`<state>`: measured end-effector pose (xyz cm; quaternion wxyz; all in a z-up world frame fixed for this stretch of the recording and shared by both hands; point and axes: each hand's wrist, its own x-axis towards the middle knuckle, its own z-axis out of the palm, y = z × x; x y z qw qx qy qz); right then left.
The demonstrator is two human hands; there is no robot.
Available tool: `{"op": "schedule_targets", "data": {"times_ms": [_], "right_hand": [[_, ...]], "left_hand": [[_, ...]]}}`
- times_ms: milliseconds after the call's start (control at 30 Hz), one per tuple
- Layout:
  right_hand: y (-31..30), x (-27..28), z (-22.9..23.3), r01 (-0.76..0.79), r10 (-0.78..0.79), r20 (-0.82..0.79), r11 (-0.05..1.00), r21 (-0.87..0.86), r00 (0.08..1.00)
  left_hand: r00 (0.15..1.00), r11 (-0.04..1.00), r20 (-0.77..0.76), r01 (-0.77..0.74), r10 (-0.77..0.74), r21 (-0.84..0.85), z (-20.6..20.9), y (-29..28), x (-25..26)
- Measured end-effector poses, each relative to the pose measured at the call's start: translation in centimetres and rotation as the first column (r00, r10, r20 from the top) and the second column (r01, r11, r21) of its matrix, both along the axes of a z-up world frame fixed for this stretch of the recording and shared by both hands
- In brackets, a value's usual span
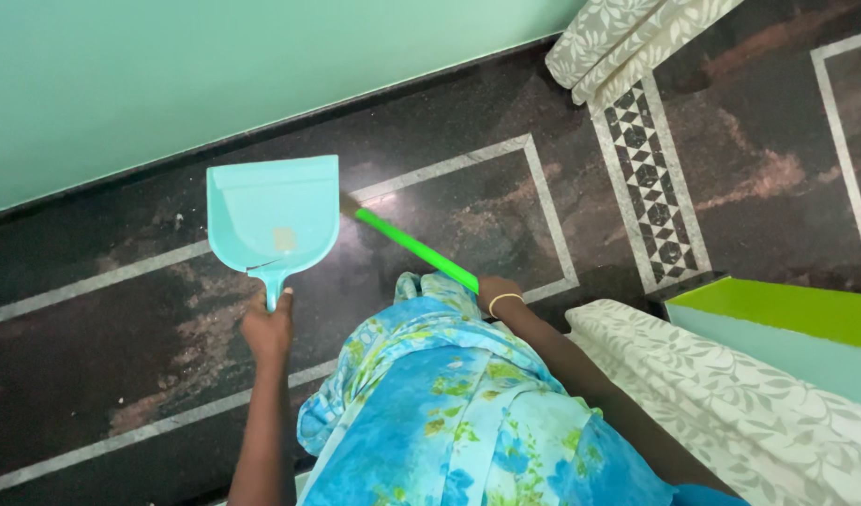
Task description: The person sweeps the floor using a broom and a dustpan, moving along the hallway and near a bed.
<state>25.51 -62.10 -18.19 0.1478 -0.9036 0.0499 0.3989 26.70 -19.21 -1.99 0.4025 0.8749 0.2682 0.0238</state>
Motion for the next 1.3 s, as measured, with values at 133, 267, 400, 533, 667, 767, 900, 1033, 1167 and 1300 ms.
{"op": "schedule_targets", "data": {"times_ms": [133, 267, 400, 533, 667, 767, 900, 1033, 1167, 1300], "right_hand": [[-3.4, -2.9, 1.1, -0.034, 0.037, 0.036, 0.997, -0.070, 0.999], [-7.1, -9.9, 5.2, 0.248, -0.244, 0.042, 0.957, -0.151, 0.969], [-10.5, -14.4, 8.5, 0.390, -0.407, -0.007, 0.880, -0.271, 0.913], [-16.3, -12.5, 5.0, 0.540, -0.574, -0.017, 0.778, -0.321, 0.818], [-23.8, -4.0, 0.5, -0.233, 0.136, -0.269, 0.898, -0.372, 0.953], [-24.7, 2.8, -1.0, 0.973, -0.955, -0.192, 0.229, 0.005, 0.226], [-19.1, 8.1, -4.3, 0.753, -0.725, -0.233, 0.656, 0.052, 0.648], [-8.5, 6.6, -5.8, -0.107, 0.114, -0.138, 0.993, 0.055, 0.984], [-0.6, 4.9, -4.3, 0.394, -0.347, -0.252, 0.904, 0.166, 0.903], [-0.4, 5.9, -2.9, 0.307, -0.233, -0.283, 0.916, 0.258, 0.931]], "left_hand": [[0.996, 1.000, -0.090, 0.009, -0.011, -0.026, -0.1, 0.7, 2.7], [0.993, 0.989, 0.066, 0.101, -0.094, -0.105, -1.5, 1.3, 5.1], [0.993, 0.978, -0.046, 0.094, -0.104, -0.184, -3.2, 1.5, 6.1], [0.985, 0.985, -0.064, 0.157, -0.162, -0.078, -4.3, 1.4, 6.6], [0.986, 0.980, -0.137, 0.063, -0.090, -0.187, -3.7, 1.2, 5.8], [0.979, 0.993, -0.163, 0.121, -0.122, -0.019, -3.2, 2.0, 5.0], [0.995, 0.995, 0.000, 0.097, -0.097, 0.008, -3.1, 2.7, 2.8], [0.995, 0.999, -0.102, 0.015, -0.018, -0.033, -3.5, 2.3, 1.2], [0.971, 0.995, -0.233, -0.075, 0.058, -0.064, -4.5, 0.7, 1.5], [0.996, 0.994, -0.014, 0.084, -0.083, 0.073, -4.3, -1.6, 3.4]]}}
